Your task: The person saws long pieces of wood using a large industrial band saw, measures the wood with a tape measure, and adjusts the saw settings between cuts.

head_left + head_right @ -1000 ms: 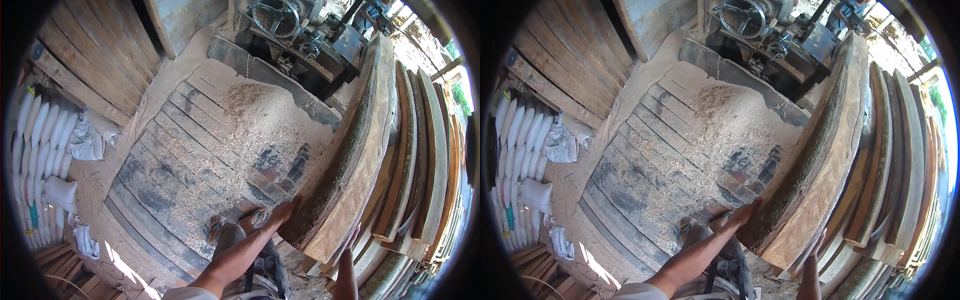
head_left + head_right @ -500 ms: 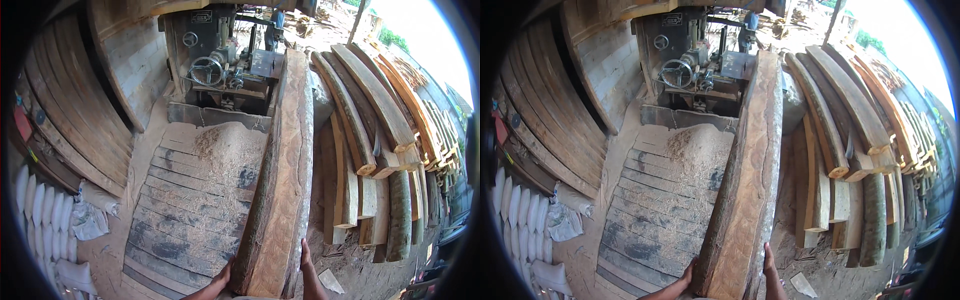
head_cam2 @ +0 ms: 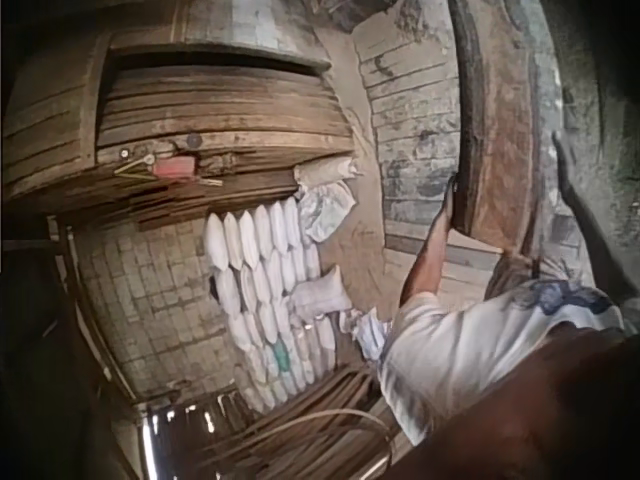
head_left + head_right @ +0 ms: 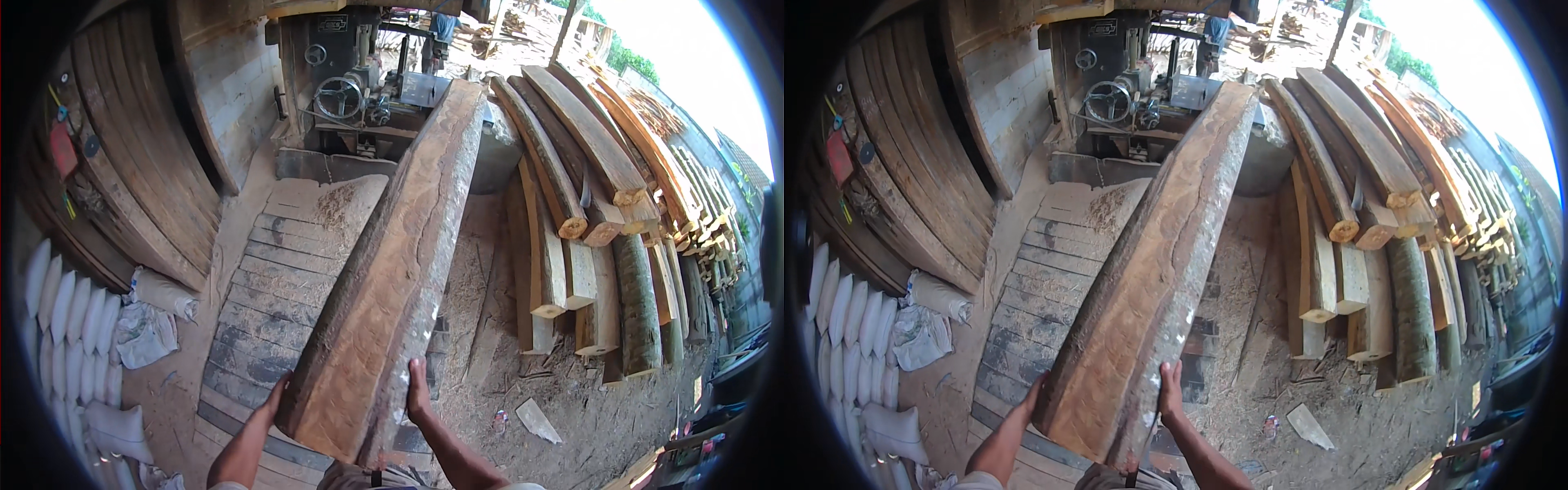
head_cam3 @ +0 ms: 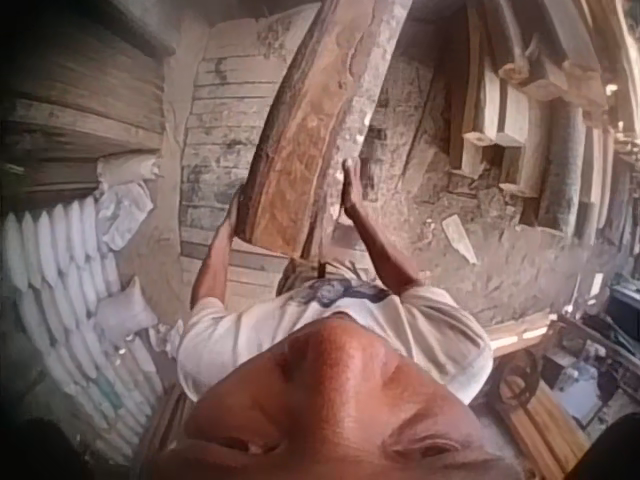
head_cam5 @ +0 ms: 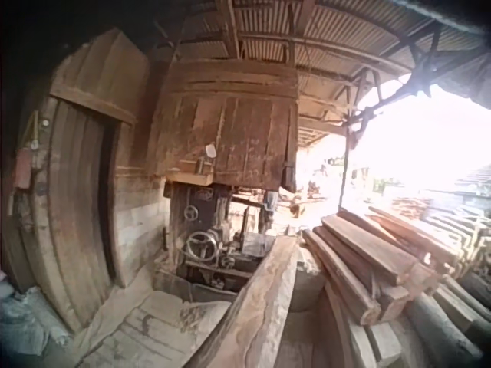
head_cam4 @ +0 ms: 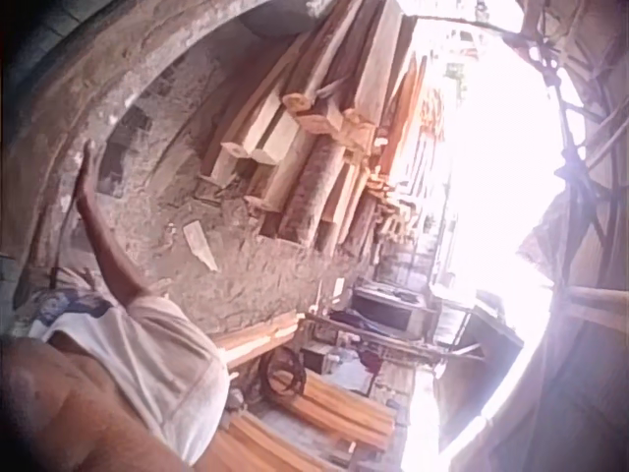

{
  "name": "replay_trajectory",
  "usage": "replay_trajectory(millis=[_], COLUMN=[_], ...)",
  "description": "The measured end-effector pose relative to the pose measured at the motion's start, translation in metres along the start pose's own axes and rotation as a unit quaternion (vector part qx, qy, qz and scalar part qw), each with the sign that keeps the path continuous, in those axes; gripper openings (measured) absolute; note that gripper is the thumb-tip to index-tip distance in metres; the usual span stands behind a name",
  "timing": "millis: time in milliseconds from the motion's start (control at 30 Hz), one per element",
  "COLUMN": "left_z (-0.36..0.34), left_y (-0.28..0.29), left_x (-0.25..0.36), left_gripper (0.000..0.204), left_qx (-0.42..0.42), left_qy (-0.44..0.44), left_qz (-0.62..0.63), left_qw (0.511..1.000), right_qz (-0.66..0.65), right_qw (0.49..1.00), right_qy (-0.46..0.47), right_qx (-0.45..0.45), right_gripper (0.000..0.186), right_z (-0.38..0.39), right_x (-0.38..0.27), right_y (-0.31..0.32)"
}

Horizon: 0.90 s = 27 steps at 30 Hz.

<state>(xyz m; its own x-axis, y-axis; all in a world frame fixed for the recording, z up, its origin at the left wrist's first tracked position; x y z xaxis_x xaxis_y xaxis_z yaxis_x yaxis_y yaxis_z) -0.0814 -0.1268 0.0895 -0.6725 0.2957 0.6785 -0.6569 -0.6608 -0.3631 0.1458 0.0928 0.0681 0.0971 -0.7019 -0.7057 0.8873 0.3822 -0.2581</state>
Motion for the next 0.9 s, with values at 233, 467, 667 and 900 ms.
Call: replay_trajectory(millis=[233,467,667,900], left_z=[0.127,0.143,0.132,0.077], left_y=[-0.007,-0.011,0.024,0.032], left_x=[-0.07,-0.262,-0.246,-0.201], left_gripper=[0.076,0.077,0.088,0.088], left_qx=[0.064,0.056,0.051,0.037], left_qy=[-0.025,-0.015,-0.036,-0.026], left_qz=[-0.002,0.068,0.048,0.056], left_qw=[0.998,0.996,0.997,0.997], right_qz=[0.055,-0.047,0.013,-0.029], right_qw=[0.997,0.992,0.996,0.991], right_qy=[-0.032,-0.113,-0.092,-0.084], right_qx=[0.033,-0.004,-0.01,-0.101], right_gripper=[0.09,0.074,0.076,0.064], right_z=[0.104,0.117,0.116,0.028], right_x=[0.043,0.159,0.115,0.12], right_y=[0.009,0.161,0.098,0.101])
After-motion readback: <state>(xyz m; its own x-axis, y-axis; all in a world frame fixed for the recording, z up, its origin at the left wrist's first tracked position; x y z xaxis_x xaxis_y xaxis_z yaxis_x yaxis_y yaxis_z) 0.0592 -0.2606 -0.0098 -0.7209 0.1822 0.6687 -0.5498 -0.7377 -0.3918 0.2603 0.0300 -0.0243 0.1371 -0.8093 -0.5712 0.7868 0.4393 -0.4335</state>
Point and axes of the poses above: each hand's wrist, its own z-axis away from the middle knuckle, its own y-axis out of the back of the hand, x = y × z, the point moved 1 cm from there along -z, towards the middle knuckle, and after that the axes turned 15 degrees about -y, right-handed, at the moved point
